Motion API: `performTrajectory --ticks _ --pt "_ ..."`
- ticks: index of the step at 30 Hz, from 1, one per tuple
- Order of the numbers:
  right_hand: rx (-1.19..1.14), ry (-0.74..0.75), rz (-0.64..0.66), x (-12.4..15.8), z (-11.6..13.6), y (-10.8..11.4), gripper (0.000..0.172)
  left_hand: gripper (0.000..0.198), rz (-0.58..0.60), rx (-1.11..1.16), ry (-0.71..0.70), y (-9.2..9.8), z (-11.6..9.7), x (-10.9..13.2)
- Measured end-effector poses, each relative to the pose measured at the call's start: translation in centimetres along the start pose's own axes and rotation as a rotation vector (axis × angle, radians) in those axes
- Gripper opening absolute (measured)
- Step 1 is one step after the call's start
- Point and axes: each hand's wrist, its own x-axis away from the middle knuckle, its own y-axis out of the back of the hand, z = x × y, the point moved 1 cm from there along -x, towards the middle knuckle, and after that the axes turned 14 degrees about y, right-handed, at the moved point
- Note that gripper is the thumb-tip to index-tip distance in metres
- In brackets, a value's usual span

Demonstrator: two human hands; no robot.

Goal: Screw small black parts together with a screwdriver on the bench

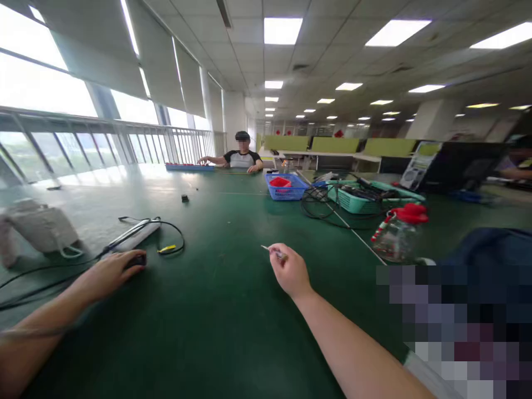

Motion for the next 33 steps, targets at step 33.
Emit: performTrajectory --ticks 33 --pt "-0.001 0.109 0.164 -0.3 0.6 -1.0 0.026 0.03 -0.06 0.22 -0.47 -1.0 -27.1 -1.1"
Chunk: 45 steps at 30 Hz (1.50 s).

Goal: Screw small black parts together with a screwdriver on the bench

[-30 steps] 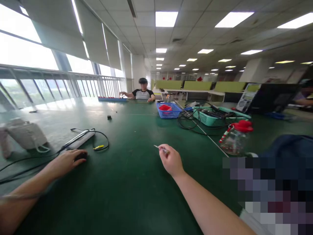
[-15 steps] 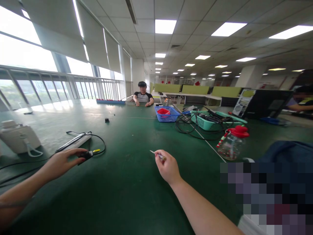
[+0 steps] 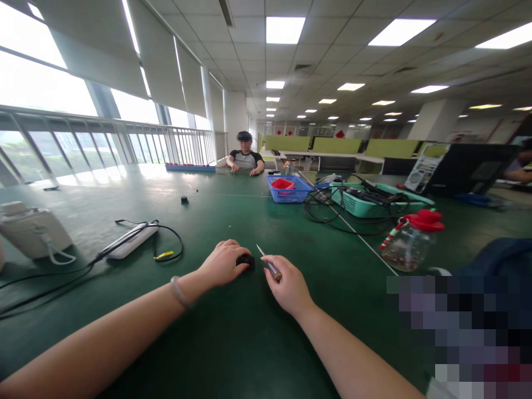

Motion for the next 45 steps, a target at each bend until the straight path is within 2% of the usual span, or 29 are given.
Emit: performTrajectory --ticks 5,10,16,22,29,37,45 --pt "-0.002 0.059 0.041 -0.1 1.1 0.0 0.026 0.028 -0.015 0.05 0.064 -1.2 0.0 -0.4" --pt "0.035 0.189 0.092 0.2 2.4 0.1 0.021 0.029 -0.029 0.117 0.0 -1.6 1.1 -0.3" --pt "0.109 0.345 0.116 0.5 3.0 0.0 0.015 0.035 0.015 0.177 0.031 -2.6 2.4 -1.0" --pt "0.124 0.356 0.116 0.3 3.0 0.1 0.012 0.043 0.105 0.256 0.028 -2.9 2.8 -1.2" --pt "0.129 0.364 0.1 0.3 2.9 0.5 0.013 0.052 0.132 0.295 0.005 -2.7 2.8 -0.9" --pt "0.174 0.37 0.148 0.3 2.7 0.1 0.015 0.044 0.142 0.326 -0.02 -2.9 3.0 -1.0" --pt "0.237 0.408 0.235 0.2 3.1 0.0 0.016 0.041 0.135 0.297 0.013 -2.5 2.7 -1.0"
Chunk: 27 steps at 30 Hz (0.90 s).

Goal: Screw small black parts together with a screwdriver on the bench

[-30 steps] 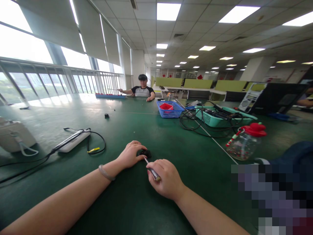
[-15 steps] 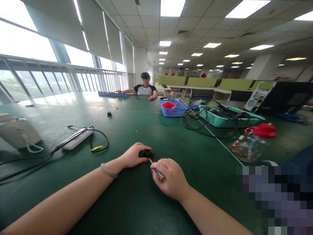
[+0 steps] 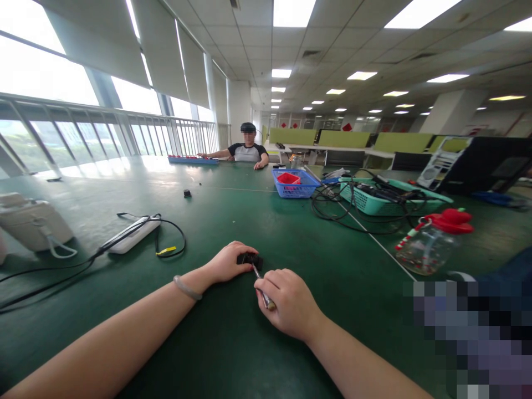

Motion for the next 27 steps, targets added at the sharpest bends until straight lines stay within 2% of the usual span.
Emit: performTrajectory --ticks 8,16,19,23,27 --pt "0.033 0.03 0.012 0.1 0.0 -0.1 0.016 0.04 -0.001 -0.004 0.003 0.1 -0.1 -0.1" --pt "0.068 0.032 -0.043 0.1 -0.1 0.1 0.017 0.041 0.002 -0.01 0.007 -0.1 0.0 -0.2" --pt "0.085 0.045 0.007 -0.1 0.2 -0.3 0.015 0.041 -0.002 -0.017 0.009 0.0 -0.1 -0.1" --pt "0.106 0.044 0.138 -0.6 0.8 -1.2 0.015 0.039 -0.013 -0.019 0.003 0.1 -0.5 0.0" --pt "0.131 0.047 0.153 -1.0 1.1 -1.4 0.018 0.039 -0.02 -0.023 -0.013 0.0 -0.6 0.0"
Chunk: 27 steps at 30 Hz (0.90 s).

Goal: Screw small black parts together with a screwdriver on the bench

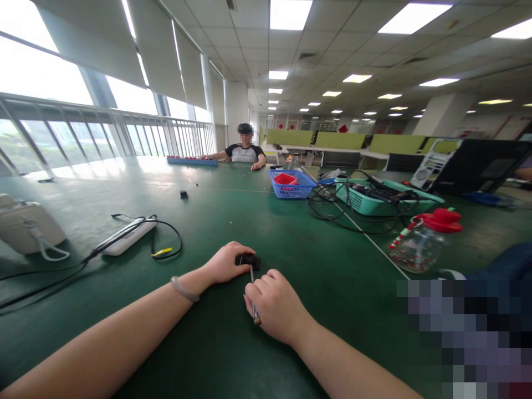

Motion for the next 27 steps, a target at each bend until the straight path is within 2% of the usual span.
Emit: performTrajectory --ticks 8,13,19,27 --pt "-0.006 0.013 -0.096 0.5 -0.8 0.4 0.018 0.046 -0.01 0.025 0.031 -0.3 0.2 0.0" --pt "-0.007 0.026 -0.103 0.5 -0.9 0.3 0.018 0.04 -0.008 0.014 0.03 -0.3 0.2 0.1" --pt "0.006 0.023 -0.139 0.7 -1.0 0.1 0.018 0.042 -0.002 0.018 0.037 -0.4 0.2 0.1" --pt "-0.018 -0.084 -0.165 0.9 -1.6 0.2 0.018 0.047 0.003 0.006 0.051 -0.4 0.1 0.1"
